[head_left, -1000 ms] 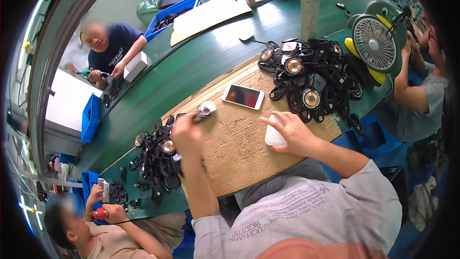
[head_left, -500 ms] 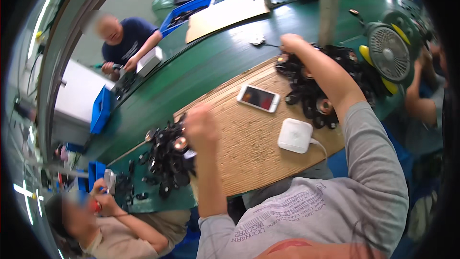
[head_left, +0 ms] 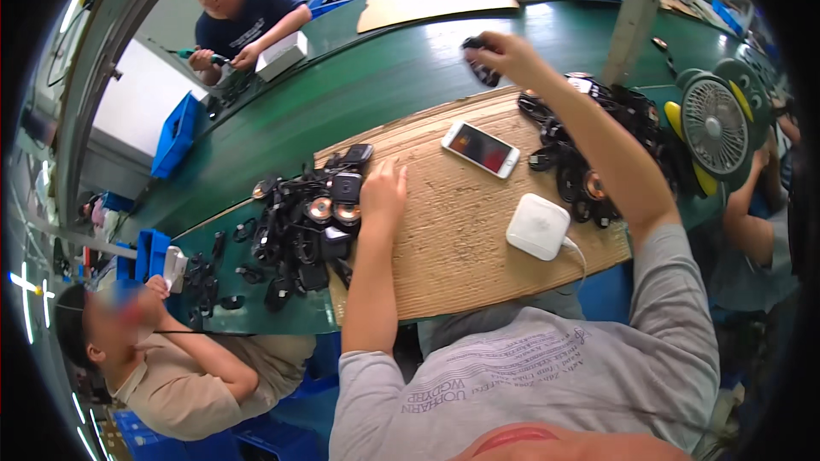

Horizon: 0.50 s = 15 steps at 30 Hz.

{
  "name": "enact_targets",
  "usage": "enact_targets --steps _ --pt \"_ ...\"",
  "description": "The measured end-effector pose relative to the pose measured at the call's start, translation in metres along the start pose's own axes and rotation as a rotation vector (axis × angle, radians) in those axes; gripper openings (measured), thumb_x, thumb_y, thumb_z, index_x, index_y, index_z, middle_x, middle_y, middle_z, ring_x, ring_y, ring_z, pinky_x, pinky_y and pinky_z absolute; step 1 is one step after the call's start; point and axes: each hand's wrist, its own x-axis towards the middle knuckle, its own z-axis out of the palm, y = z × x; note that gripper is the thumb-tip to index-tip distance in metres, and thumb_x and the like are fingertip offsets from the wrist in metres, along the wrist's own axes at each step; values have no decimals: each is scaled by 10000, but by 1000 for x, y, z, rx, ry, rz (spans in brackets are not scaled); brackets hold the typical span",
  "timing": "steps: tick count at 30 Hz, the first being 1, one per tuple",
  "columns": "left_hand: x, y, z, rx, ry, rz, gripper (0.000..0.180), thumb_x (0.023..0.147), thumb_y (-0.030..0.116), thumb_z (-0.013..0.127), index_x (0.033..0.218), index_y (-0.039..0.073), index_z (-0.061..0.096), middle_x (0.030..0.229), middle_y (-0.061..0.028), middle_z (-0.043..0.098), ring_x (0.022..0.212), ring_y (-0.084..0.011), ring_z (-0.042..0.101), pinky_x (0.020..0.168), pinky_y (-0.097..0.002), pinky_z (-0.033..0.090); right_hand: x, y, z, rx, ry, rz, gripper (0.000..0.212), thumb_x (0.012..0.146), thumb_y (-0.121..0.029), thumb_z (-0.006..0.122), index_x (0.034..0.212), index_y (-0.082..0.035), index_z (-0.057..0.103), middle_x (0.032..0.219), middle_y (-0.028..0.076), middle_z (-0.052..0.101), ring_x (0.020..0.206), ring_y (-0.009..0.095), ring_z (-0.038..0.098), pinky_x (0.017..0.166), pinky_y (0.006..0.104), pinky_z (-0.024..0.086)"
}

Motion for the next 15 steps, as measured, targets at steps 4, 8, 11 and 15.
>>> enact_targets --steps 4,8,11,15 --pt "-21 55 14 -1197 -284 85 511 976 310 581 1348 -26 480 1224 -240 598 1042 -349 642 903 -409 526 -61 -10 42 278 -221 150 342 905 -368 694 984 -35 708 751 26 632 639 101 533 557 242 421" --pt "-19 69 42 -1566 -344 35 395 968 226 615 1261 -24 530 1122 -170 651 963 -279 672 860 -351 544 -109 5 68 210 -174 66 299 905 -348 694 944 -52 698 811 34 639 664 117 556 587 253 443" --pt "-19 68 66 -1559 -292 -21 314 957 165 637 1199 -20 560 1057 -121 675 915 -233 683 835 -311 551 -136 15 74 174 -104 -46 265 902 -330 699 922 -66 691 850 42 642 680 127 566 604 260 456" --pt "-21 60 65 -1664 -141 -105 252 910 79 684 1126 -3 582 1012 -100 674 903 -175 671 814 -241 532 -151 5 63 207 34 -38 185 869 -221 725 964 -65 693 948 25 654 751 140 595 656 258 485"
